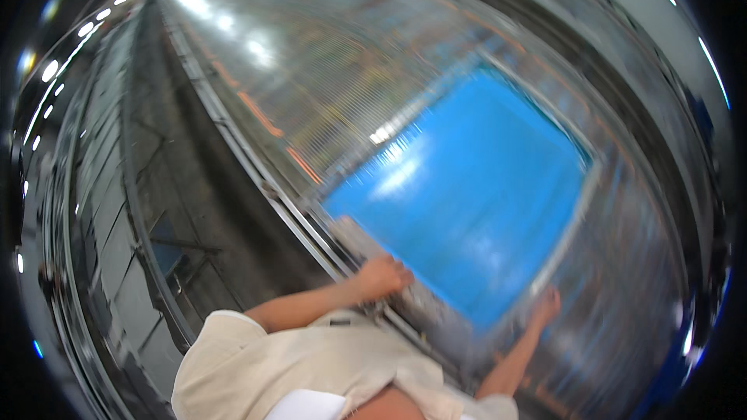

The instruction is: The person uses a squeegee to pull blue ink across a screen printing frame, repeatedly lifting and repositioning the frame to cover the surface. The person also wipes the squeegee edge with a cloth during the process.

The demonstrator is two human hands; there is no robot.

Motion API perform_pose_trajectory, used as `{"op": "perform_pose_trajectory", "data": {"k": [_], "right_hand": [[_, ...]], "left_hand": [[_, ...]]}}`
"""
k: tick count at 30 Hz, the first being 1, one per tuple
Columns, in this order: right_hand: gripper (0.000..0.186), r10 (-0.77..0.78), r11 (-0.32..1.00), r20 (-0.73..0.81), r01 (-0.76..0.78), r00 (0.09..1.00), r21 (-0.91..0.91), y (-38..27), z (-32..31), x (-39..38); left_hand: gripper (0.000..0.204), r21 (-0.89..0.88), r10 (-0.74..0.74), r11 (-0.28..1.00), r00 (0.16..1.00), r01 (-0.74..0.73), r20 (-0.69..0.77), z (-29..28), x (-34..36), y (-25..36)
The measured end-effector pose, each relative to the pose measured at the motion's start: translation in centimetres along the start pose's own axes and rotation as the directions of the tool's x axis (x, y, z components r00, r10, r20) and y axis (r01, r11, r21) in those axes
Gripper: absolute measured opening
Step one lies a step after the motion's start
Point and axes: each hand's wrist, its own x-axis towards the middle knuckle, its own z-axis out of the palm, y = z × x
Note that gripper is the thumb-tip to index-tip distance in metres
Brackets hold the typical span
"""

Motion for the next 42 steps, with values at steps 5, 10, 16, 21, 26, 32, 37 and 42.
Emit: {"op": "perform_pose_trajectory", "data": {"k": [5,10,16,21,26,32,37,42], "right_hand": [[0.031,0.024,0.992,0.045,-0.029,0.999,0.122,-11.0,-4.0,-3.1],[0.032,0.034,0.953,-0.034,-0.022,0.999,0.302,-9.9,0.2,-8.5],[0.034,0.029,0.908,-0.014,-0.02,0.999,0.418,-10.8,1.6,-11.2],[0.034,0.081,0.944,-0.061,-0.057,0.995,0.324,-7.6,-1.4,-12.3],[0.033,0.159,0.933,0.028,-0.159,0.987,0.323,-10.8,-0.9,-13.7],[0.036,0.161,0.985,0.057,-0.164,0.985,0.05,-12.7,-2.0,-13.7],[0.034,0.236,0.972,-0.013,-0.235,0.972,0.004,-14.1,-1.4,-14.6],[0.031,0.345,0.939,-0.04,-0.344,0.938,0.03,-18.8,-1.6,-14.7]], "left_hand": [[0.016,-0.058,-0.018,0.998,1.0,0.017,-0.018,-4.2,-1.6,-1.1],[0.015,0.049,-0.03,0.999,0.989,0.023,0.144,-6.1,-3.2,-3.6],[0.023,0.129,0.053,0.99,0.996,-0.062,0.07,-8.4,-5.3,-5.5],[0.027,0.097,0.105,0.99,0.994,-0.106,0.014,-8.8,-9.7,-0.6],[0.03,0.132,0.159,0.979,0.987,-0.156,-0.012,-10.2,-10.7,-4.2],[0.034,0.117,0.185,0.978,0.978,-0.173,-0.097,-8.6,-5.8,-7.1],[0.034,0.108,0.297,0.953,0.946,-0.284,-0.13,-8.0,10.7,-13.9],[0.03,0.223,0.332,0.933,0.916,-0.283,-0.223,-4.9,31.3,-20.4]]}}
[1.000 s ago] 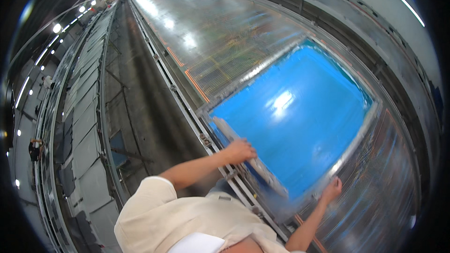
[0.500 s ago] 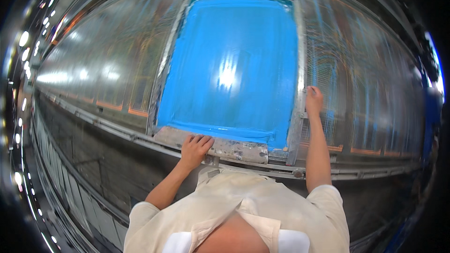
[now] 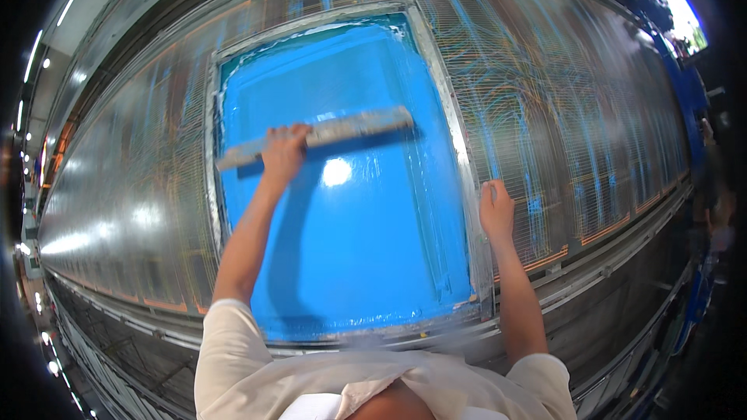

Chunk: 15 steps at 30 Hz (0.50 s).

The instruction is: The person uses a squeegee to pull blue ink across a screen printing frame, repeatedly lifting and repositioning the frame to cover the surface. The person also wipes the squeegee edge with a cloth during the process.

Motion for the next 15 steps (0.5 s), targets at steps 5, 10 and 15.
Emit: {"op": "perform_pose_trajectory", "data": {"k": [5,10,15], "right_hand": [[0.031,0.04,0.999,-0.013,-0.039,0.999,0.016,-0.8,-0.1,0.1],[0.03,0.05,0.998,0.017,-0.05,0.999,0.026,-0.6,-0.2,0.0],[0.032,-0.077,0.997,-0.035,0.078,0.996,0.004,1.4,0.3,0.2]], "left_hand": [[0.018,-0.034,-0.107,0.993,0.987,0.112,0.123,3.6,13.4,-7.5],[0.028,-0.079,-0.087,0.992,0.982,0.101,0.168,5.6,19.2,-10.8],[0.032,-0.015,-0.151,0.986,0.927,0.166,0.343,4.8,19.0,-9.6]]}}
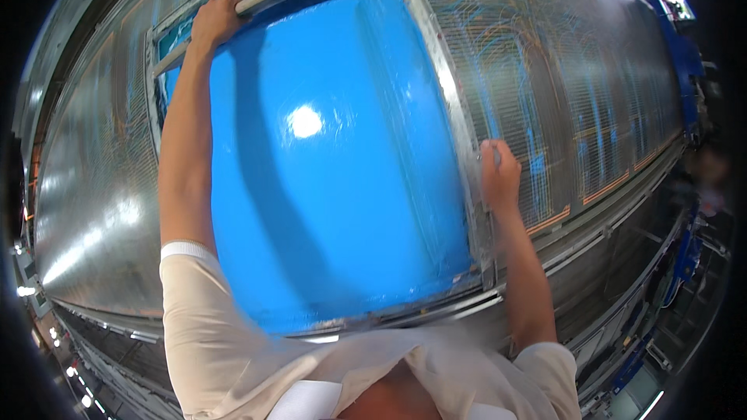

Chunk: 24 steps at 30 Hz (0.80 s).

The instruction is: The person uses a squeegee to pull blue ink across a screen printing frame, repeatedly lifting and repositioning the frame to cover the surface. The person also wipes the squeegee edge with a cloth during the process.

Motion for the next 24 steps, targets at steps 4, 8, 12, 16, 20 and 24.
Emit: {"op": "perform_pose_trajectory", "data": {"k": [4,8,12,16,20,24], "right_hand": [[0.036,-0.028,0.999,-0.004,0.028,1.0,0.017,0.8,0.3,0.7],[0.039,0.056,0.993,0.109,-0.067,0.992,0.102,2.9,0.2,1.6],[0.038,0.231,0.903,0.318,-0.325,0.919,0.283,2.5,-0.5,1.9],[0.045,0.254,0.939,0.262,-0.302,0.931,0.163,3.4,0.3,2.0],[0.055,0.097,0.979,0.221,-0.134,0.971,0.156,4.4,2.9,3.6],[0.042,0.015,0.972,0.194,-0.059,0.981,0.227,5.2,1.2,5.4]], "left_hand": [[0.03,-0.032,0.031,0.999,0.997,-0.029,0.067,-1.2,-6.8,2.7],[0.02,-0.072,0.052,0.996,0.998,-0.053,-0.018,-0.6,-20.8,8.0],[0.036,-0.259,0.088,0.962,0.996,-0.088,-0.012,-0.4,-37.6,15.0],[0.041,-0.244,0.072,0.968,0.995,-0.054,0.065,-1.7,-51.8,22.2],[0.034,-0.24,-0.01,0.971,0.999,-0.002,-0.048,-2.0,-57.8,25.6],[0.021,-0.154,-0.045,0.987,0.997,0.034,-0.069,-1.8,-57.4,25.3]]}}
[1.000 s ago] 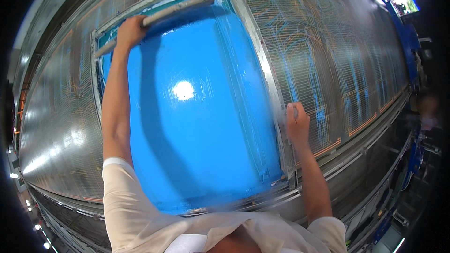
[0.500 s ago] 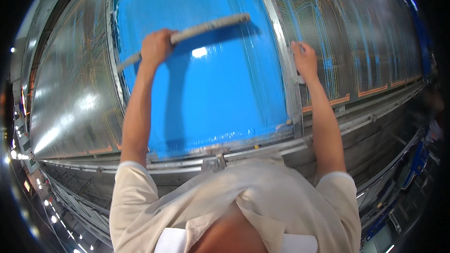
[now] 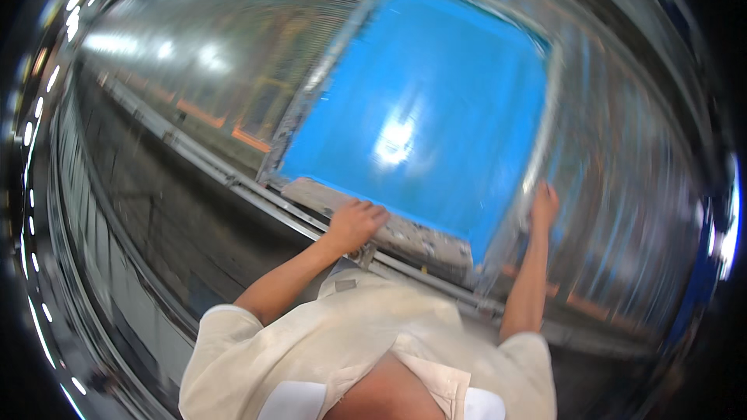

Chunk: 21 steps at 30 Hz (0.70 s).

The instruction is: The person uses a squeegee to pull blue ink across a screen printing frame, repeatedly lifting and repositioning the frame to cover the surface. The person also wipes the squeegee edge with a cloth during the process.

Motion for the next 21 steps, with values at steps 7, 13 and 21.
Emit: {"op": "perform_pose_trajectory", "data": {"k": [7,13,21], "right_hand": [[0.03,-0.083,0.995,0.042,0.085,0.996,-0.049,-12.9,-2.9,-5.8],[0.027,-0.273,0.957,-0.095,0.28,0.957,0.073,-10.0,11.4,-7.3],[0.035,-0.164,0.972,-0.053,0.17,0.985,0.16,-18.5,26.6,-16.0]], "left_hand": [[0.022,-0.085,-0.067,0.994,0.998,0.066,-0.017,-3.6,-2.2,-2.5],[0.033,-0.003,-0.048,0.999,0.996,0.048,0.078,-5.4,-4.5,-15.0],[0.043,0.1,0.071,0.993,0.995,-0.063,-0.074,-10.5,-13.1,-28.7]]}}
